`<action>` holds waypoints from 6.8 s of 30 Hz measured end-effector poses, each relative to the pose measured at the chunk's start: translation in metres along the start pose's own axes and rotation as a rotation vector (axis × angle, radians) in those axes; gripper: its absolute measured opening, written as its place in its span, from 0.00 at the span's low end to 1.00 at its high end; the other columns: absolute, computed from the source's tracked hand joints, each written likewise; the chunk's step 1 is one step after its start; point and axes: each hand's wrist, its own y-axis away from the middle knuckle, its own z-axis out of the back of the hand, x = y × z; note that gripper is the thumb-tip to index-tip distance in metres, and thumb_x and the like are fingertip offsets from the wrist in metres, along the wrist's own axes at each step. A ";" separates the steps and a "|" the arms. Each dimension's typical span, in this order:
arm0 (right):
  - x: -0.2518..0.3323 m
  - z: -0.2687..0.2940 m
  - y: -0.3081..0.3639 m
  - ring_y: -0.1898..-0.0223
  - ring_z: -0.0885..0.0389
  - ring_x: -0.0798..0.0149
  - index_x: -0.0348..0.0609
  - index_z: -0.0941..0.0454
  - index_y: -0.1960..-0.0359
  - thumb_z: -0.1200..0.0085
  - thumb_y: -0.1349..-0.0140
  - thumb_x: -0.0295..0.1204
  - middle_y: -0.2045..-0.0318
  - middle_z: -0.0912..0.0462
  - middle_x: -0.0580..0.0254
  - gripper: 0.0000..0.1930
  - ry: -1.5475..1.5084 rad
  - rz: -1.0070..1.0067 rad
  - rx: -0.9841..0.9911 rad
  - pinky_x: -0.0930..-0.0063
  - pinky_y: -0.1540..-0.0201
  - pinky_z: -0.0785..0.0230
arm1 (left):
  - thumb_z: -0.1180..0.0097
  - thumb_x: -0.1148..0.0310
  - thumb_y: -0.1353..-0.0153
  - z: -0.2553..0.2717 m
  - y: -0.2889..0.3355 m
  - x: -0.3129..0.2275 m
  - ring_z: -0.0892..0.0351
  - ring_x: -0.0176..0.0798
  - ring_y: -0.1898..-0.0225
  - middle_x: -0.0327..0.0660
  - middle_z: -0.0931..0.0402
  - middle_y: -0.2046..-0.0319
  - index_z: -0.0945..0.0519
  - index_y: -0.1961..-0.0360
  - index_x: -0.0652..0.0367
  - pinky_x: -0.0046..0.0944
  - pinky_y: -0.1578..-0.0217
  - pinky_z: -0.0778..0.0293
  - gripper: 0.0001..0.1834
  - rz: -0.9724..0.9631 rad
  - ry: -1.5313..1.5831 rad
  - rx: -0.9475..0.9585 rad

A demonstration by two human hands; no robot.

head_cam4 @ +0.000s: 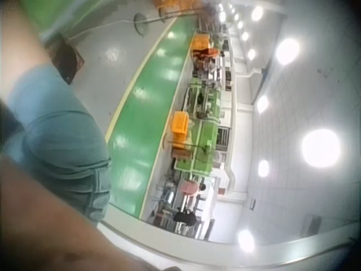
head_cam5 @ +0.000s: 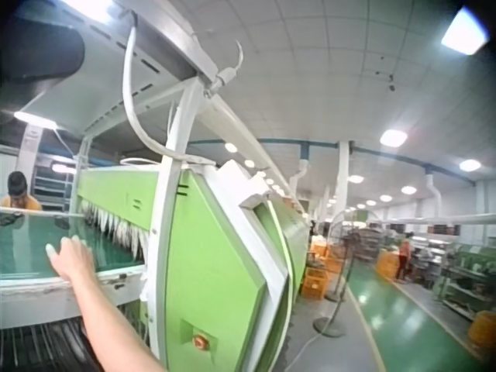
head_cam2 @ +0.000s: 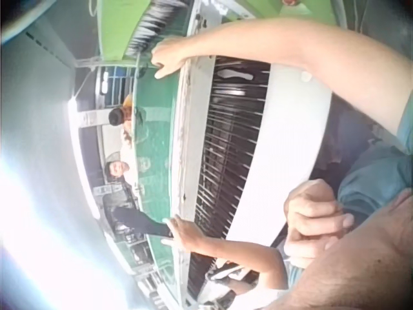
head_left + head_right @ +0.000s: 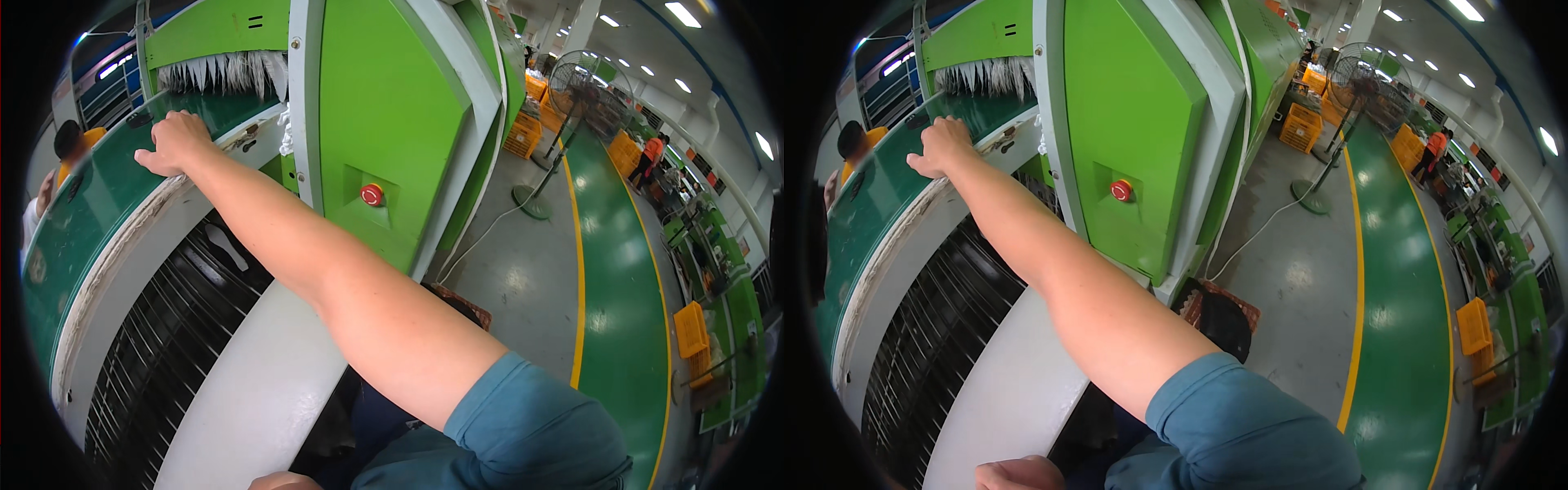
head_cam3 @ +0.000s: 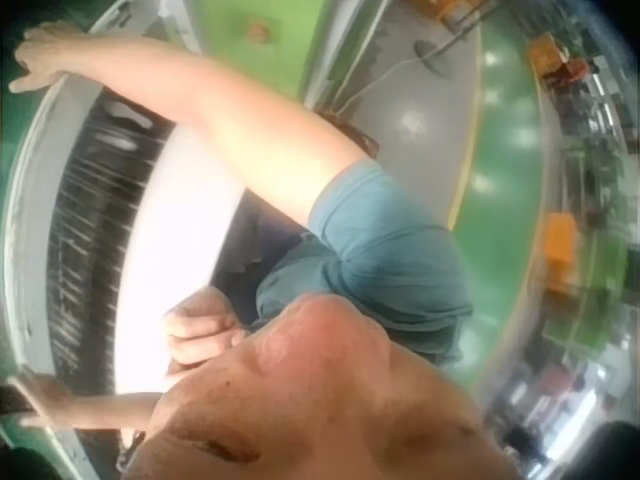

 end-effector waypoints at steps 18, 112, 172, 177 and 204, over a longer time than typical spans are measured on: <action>0.013 -0.002 -0.006 0.32 0.23 0.47 0.40 0.09 0.47 0.40 0.33 0.62 0.39 0.16 0.47 0.35 -0.053 -0.011 0.054 0.52 0.26 0.34 | 0.36 0.92 0.46 -0.032 -0.006 0.007 0.18 0.35 0.77 0.39 0.22 0.74 0.25 0.77 0.60 0.34 0.72 0.28 0.16 -0.011 -0.099 -0.238; -0.385 0.087 0.788 0.38 0.17 0.52 0.46 0.24 0.26 0.38 0.28 0.60 0.37 0.16 0.51 0.39 -0.439 -1.537 -0.140 0.51 0.40 0.20 | 0.32 0.50 0.36 -0.093 0.401 0.139 0.27 0.70 0.30 0.64 0.30 0.28 0.31 0.27 0.68 0.57 0.31 0.27 0.45 1.622 -0.579 0.940; -0.412 0.100 0.763 0.36 0.16 0.38 0.43 0.18 0.33 0.66 0.18 0.60 0.39 0.14 0.37 0.37 -0.128 -1.533 0.353 0.49 0.31 0.29 | 0.27 0.60 0.35 -0.049 0.324 0.073 0.17 0.59 0.38 0.51 0.16 0.40 0.12 0.46 0.57 0.51 0.35 0.23 0.20 1.446 -0.729 0.233; -0.394 0.091 0.717 0.39 0.14 0.40 0.39 0.25 0.26 0.65 0.17 0.63 0.38 0.15 0.39 0.40 -0.409 -1.490 0.301 0.51 0.34 0.26 | 0.38 0.56 0.28 0.068 0.441 -0.022 0.15 0.63 0.45 0.58 0.14 0.47 0.14 0.43 0.59 0.57 0.43 0.21 0.21 2.177 -1.118 0.703; -0.422 0.118 0.713 0.51 0.11 0.47 0.38 0.22 0.31 0.52 0.23 0.60 0.45 0.12 0.46 0.37 -0.470 -1.692 0.618 0.44 0.54 0.16 | 0.37 0.57 0.37 0.024 0.537 -0.038 0.14 0.64 0.40 0.62 0.13 0.45 0.10 0.46 0.61 0.57 0.40 0.21 0.24 2.254 -0.186 0.797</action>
